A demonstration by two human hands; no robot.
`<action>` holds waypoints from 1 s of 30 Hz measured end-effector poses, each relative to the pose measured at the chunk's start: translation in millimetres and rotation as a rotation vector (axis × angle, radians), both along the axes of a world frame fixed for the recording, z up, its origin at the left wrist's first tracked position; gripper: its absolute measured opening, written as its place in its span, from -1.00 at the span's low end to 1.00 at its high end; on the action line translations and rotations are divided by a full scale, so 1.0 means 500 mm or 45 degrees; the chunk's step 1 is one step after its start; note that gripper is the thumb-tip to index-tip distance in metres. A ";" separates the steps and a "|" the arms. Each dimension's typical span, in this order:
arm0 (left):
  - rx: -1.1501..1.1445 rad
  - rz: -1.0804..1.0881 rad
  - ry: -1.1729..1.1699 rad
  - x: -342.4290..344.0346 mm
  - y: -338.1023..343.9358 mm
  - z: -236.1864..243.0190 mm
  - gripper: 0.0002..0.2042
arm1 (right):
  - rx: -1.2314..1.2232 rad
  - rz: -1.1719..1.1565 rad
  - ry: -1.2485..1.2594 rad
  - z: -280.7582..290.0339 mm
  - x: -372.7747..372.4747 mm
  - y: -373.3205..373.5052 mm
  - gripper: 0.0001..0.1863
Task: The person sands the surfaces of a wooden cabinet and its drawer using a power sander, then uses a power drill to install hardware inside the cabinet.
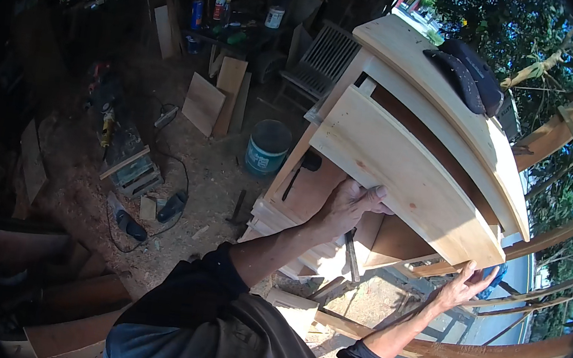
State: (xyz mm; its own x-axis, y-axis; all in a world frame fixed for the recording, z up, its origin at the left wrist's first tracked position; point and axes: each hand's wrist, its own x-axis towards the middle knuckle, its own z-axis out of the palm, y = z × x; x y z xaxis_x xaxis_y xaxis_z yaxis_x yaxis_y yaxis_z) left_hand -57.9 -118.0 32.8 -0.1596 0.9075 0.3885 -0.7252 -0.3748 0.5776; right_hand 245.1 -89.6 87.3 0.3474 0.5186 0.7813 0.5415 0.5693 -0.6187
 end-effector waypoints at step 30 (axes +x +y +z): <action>0.300 1.160 0.924 -0.219 -0.234 0.044 -0.45 | 0.193 -0.651 -0.343 0.020 -0.035 -0.181 -0.48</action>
